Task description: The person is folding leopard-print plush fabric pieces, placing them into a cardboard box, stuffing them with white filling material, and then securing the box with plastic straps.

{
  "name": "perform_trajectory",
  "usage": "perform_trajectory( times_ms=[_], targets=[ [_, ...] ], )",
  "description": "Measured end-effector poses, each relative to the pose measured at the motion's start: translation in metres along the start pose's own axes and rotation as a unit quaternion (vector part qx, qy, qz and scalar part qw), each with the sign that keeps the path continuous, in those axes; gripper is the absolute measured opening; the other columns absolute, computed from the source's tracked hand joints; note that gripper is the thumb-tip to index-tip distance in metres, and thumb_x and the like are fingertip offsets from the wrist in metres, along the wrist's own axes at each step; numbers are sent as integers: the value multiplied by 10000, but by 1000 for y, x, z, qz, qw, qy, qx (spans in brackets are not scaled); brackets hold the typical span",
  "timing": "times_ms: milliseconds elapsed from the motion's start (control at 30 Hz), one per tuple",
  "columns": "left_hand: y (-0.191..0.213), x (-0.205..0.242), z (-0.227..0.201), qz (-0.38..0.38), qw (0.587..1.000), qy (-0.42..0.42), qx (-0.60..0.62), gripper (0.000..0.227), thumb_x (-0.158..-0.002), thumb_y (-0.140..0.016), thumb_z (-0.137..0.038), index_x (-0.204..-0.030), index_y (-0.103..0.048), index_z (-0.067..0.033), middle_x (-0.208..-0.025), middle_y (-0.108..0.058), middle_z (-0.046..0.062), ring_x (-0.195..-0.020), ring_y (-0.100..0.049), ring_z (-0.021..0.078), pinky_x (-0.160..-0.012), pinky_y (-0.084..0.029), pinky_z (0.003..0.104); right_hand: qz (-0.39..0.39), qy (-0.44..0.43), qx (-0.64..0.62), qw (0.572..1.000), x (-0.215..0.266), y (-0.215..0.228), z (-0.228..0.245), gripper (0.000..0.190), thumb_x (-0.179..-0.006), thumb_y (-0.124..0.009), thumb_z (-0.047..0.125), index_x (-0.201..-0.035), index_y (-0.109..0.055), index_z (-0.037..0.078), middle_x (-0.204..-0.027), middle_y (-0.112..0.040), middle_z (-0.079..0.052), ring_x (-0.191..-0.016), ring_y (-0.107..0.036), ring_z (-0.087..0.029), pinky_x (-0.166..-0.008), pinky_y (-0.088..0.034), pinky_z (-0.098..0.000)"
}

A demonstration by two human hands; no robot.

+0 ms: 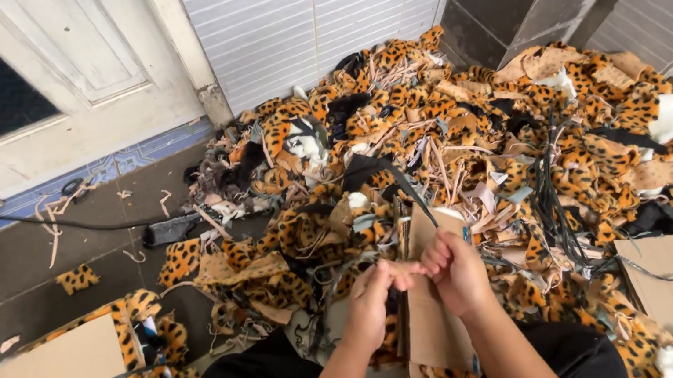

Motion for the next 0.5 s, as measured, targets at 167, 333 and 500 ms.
perform_trajectory(
  times_ms=[167,333,500],
  targets=[
    [-4,-3,0,-111,979,47,164,518,-1083,-423,-346,-606,-411,-144,-587,-398,13,-586,-425,186,-778,-463,390,28,-79,-21,996,-2,-20,6,450,-1018,-408,180,-591,-266,181,-555,-172,19,-488,-146,-157,-486,-204,-339],
    [5,1,7,-142,976,73,151,531,-1078,-460,-332,-587,-364,-157,-559,-339,-11,-525,-333,155,-663,-415,345,9,-110,14,994,-9,-15,-8,463,-998,-432,198,-580,-234,187,-529,-145,21,-469,-116,-154,-455,-154,-329],
    [12,21,-4,-178,968,130,117,561,-1109,-403,-276,-569,-414,-127,-530,-371,9,-502,-349,191,-662,-477,391,14,-104,20,994,-5,9,-12,464,-1018,-410,149,-577,-272,192,-519,-220,31,-439,-175,-143,-416,-171,-309]
  ],
)
Point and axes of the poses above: each hand's wrist, its own x-axis away from the middle knuckle, its own y-axis out of the back of the hand, z = x × y, the point moved 5 cm from there along -x, towards the middle knuckle
